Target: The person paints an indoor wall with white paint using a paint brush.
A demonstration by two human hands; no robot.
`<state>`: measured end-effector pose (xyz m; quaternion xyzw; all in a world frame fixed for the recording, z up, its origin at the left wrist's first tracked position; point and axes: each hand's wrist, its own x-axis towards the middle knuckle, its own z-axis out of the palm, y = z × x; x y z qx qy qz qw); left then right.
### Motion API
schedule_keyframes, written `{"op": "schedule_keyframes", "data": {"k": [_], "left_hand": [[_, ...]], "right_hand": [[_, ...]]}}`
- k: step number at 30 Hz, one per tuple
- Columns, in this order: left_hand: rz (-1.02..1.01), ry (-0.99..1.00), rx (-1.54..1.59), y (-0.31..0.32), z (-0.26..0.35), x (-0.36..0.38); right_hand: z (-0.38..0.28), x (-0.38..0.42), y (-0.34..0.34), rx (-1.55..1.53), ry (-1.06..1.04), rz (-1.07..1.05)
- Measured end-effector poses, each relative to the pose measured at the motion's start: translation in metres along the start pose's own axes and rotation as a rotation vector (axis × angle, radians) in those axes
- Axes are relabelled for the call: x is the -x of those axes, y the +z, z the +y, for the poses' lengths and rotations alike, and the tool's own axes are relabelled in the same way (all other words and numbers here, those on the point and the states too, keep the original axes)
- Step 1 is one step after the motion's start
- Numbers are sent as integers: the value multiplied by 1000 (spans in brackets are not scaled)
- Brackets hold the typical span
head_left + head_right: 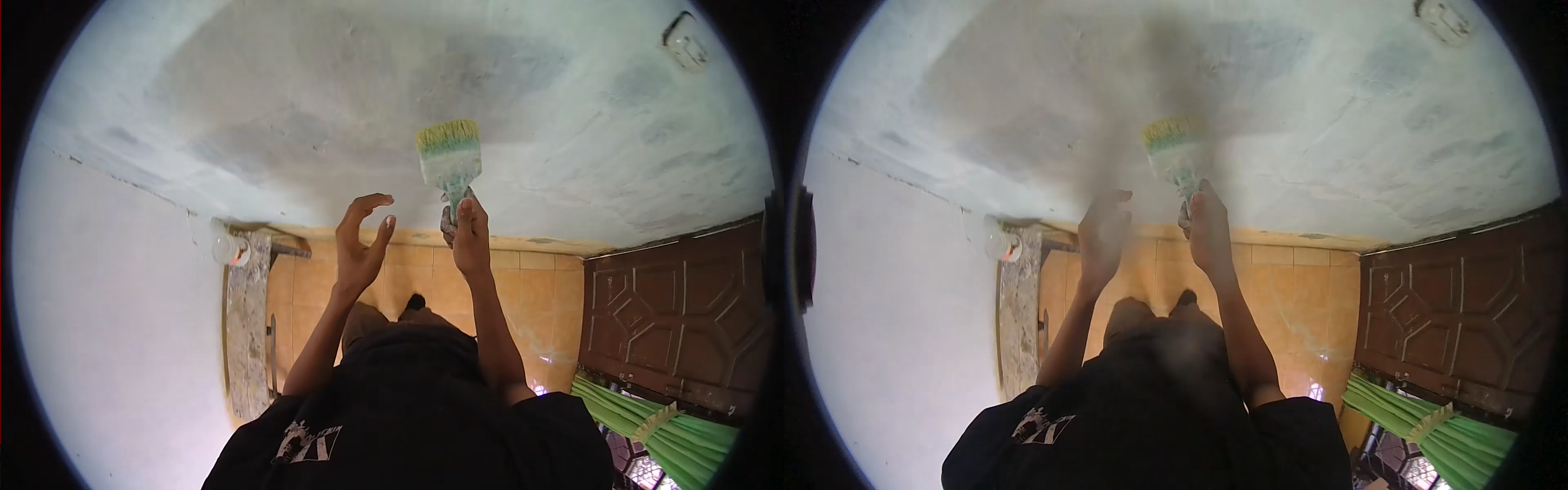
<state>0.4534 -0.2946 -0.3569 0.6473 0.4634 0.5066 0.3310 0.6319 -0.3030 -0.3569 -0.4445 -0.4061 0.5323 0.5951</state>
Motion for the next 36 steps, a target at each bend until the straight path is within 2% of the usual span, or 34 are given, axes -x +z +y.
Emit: {"op": "schedule_keyframes", "data": {"k": [11, 17, 28, 36], "left_hand": [[109, -256, -4, -85, -38, 66], [191, -264, -71, -162, -40, 90], [347, -397, -27, -307, -76, 156], [402, -416, -40, -379, -97, 200]], "right_hand": [[31, 15, 87, 23, 173, -213], [55, 31, 166, 35, 251, -335], [101, 77, 309, 39, 355, -475], [145, 124, 375, 77, 499, -538]]}}
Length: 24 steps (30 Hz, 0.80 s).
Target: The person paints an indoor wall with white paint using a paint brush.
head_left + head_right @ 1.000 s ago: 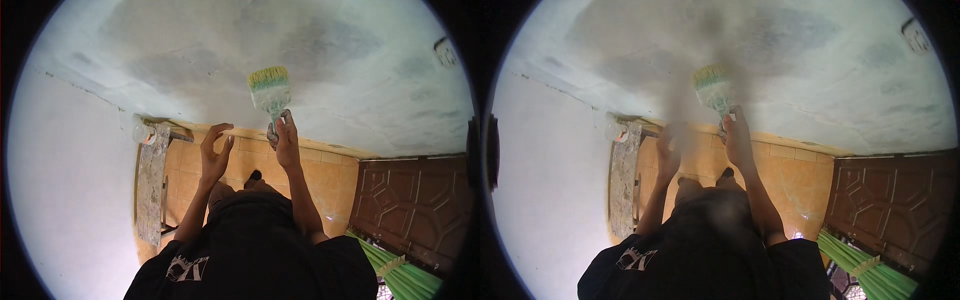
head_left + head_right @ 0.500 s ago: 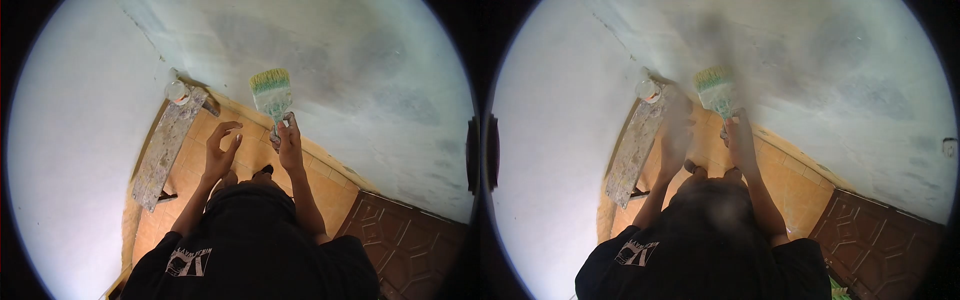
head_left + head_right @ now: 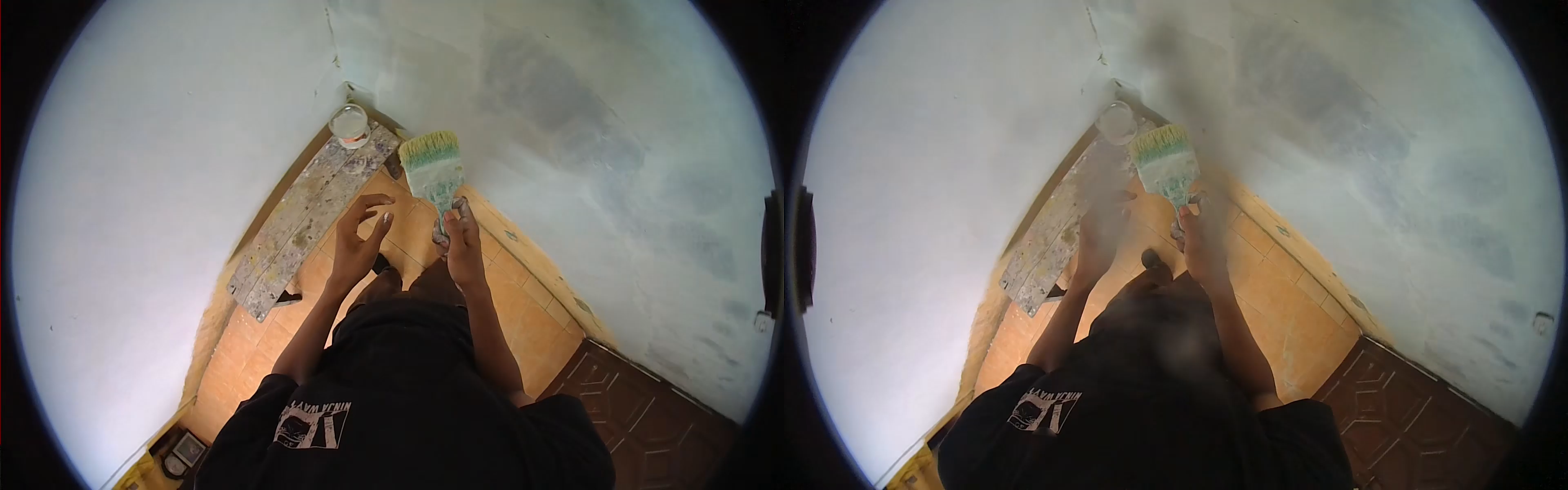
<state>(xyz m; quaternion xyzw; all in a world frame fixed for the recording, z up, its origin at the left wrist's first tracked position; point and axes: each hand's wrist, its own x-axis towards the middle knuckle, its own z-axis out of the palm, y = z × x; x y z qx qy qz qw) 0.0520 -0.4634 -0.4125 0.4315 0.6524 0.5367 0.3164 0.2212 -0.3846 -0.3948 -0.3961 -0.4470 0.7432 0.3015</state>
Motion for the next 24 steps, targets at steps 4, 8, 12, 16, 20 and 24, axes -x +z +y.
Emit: {"op": "schedule_keyframes", "data": {"k": [4, 8, 12, 16, 20, 24], "left_hand": [[46, -96, 31, -26, -15, -6], [97, -74, 6, -38, -26, 5], [174, -96, -10, -54, -40, -6], [220, -210, -15, -69, -63, -28], [273, -270, 10, -84, -105, -60], [291, -349, -47, -90, -171, -95]], "right_hand": [[10, -23, 25, 46, 58, -29], [24, -34, 33, 86, 62, -85], [27, -61, 51, 91, 104, -107], [42, -112, 56, 96, 184, -108], [63, -178, 56, 240, 161, -154], [147, -283, 23, 708, -34, -167]]}}
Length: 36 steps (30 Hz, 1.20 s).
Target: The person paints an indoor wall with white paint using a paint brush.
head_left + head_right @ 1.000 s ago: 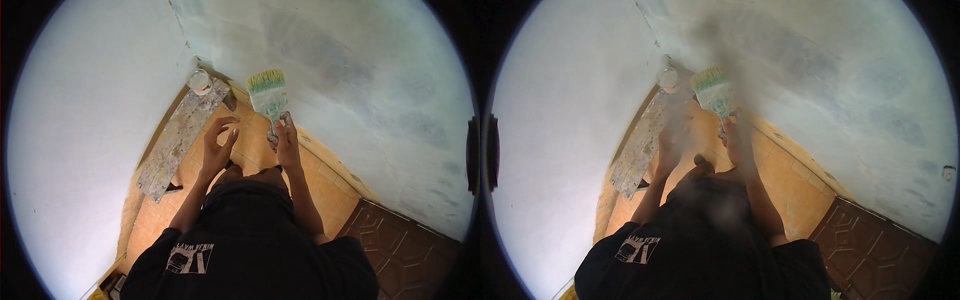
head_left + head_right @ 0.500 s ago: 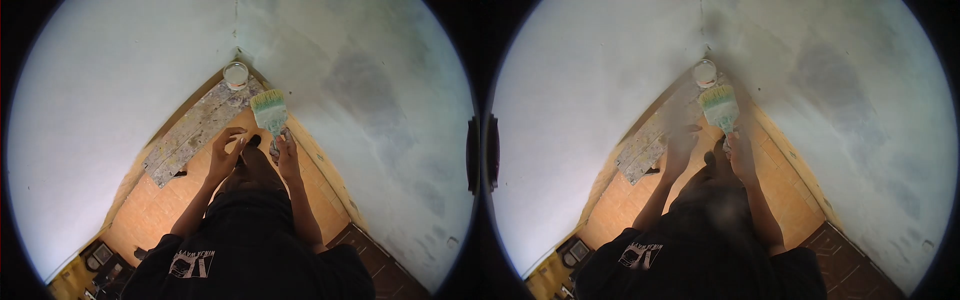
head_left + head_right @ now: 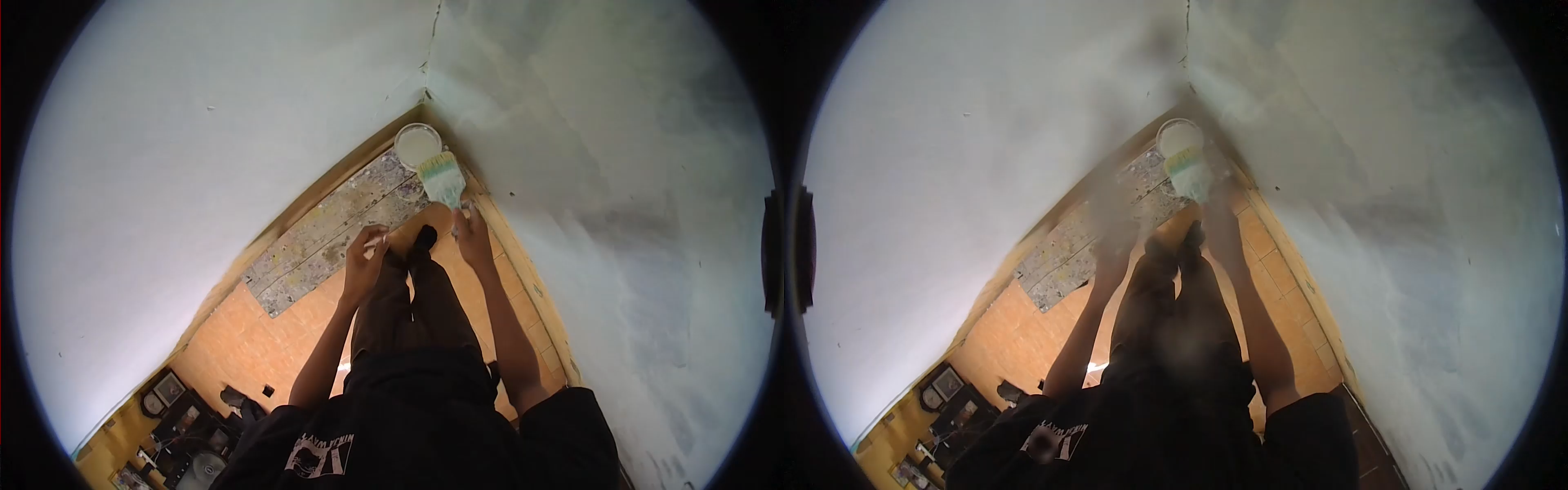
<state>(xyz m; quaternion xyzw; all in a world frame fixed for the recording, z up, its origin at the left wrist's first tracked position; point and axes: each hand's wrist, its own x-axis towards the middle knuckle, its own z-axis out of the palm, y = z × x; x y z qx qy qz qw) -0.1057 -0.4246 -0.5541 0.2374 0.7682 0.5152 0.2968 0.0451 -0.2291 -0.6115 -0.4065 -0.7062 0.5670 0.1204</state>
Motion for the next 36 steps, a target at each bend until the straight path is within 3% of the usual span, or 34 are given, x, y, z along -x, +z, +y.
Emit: {"op": "schedule_keyframes", "data": {"k": [4, 9, 13, 17, 19, 23, 33, 36], "left_hand": [[3, -57, -96, 19, -70, -60], [-16, -99, 11, 53, -161, -143], [1, -183, -90, 55, -161, -199], [6, -266, -152, 59, -138, -239], [37, -186, -66, 78, -187, -263], [69, -63, -67, 97, -223, -293], [24, -64, -24, 110, -246, -316], [29, 85, 76, 108, -249, -317]], "right_hand": [[1, -71, 12, 532, -75, 83], [7, -145, 27, 862, 1, -88], [31, -204, 48, 822, 211, -138], [82, -242, 74, 982, 81, -40], [80, -247, 80, 1071, -3, -60], [85, -266, 89, 1062, 86, -143], [88, -307, 109, 1219, 68, -244], [88, -310, 118, 1249, 44, -235]]}}
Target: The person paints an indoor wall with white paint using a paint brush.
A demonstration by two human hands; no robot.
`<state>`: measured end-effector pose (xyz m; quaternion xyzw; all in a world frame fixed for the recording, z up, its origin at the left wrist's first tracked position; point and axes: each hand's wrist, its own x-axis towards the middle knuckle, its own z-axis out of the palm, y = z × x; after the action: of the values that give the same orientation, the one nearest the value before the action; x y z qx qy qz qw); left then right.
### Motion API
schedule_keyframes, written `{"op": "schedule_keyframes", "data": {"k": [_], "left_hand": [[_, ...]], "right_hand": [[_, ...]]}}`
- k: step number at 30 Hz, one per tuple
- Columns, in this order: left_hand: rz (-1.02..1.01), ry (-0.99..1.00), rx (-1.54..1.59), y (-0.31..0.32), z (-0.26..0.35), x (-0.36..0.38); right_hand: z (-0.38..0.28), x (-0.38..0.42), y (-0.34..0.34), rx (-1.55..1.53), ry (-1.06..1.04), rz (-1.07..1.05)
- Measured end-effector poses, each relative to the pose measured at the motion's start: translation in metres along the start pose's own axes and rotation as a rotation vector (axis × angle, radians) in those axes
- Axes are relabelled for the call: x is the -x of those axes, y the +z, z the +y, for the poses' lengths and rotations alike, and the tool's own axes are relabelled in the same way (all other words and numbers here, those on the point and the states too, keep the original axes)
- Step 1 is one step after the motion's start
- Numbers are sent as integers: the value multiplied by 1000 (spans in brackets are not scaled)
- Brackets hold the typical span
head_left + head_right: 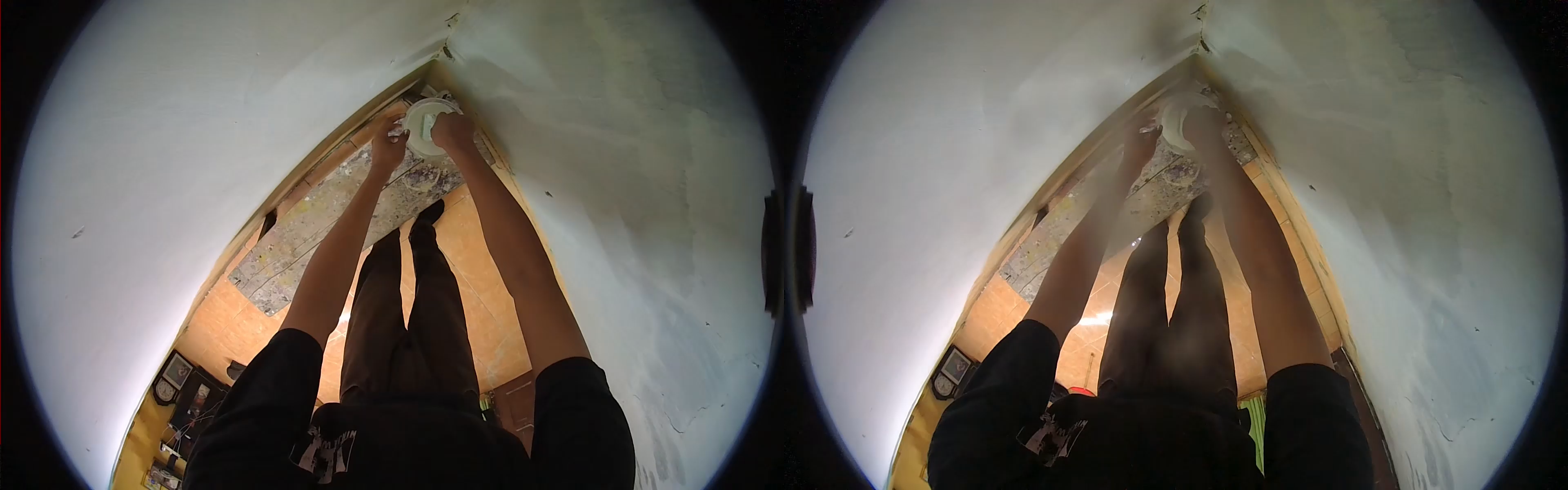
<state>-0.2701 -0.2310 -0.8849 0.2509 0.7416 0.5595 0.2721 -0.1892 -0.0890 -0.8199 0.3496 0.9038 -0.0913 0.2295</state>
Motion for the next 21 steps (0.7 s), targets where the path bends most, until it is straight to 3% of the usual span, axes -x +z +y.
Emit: {"op": "schedule_keyframes", "data": {"k": [9, 15, 21], "left_hand": [[-4, -211, -40, -1, 12, 4], [-7, -151, -68, -2, 9, 3], [2, -216, -42, -1, 17, 5]], "right_hand": [[-11, -18, 14, -24, 49, -83], [-14, -25, 25, -47, 63, -66], [-18, -26, 29, -17, 60, -62]]}}
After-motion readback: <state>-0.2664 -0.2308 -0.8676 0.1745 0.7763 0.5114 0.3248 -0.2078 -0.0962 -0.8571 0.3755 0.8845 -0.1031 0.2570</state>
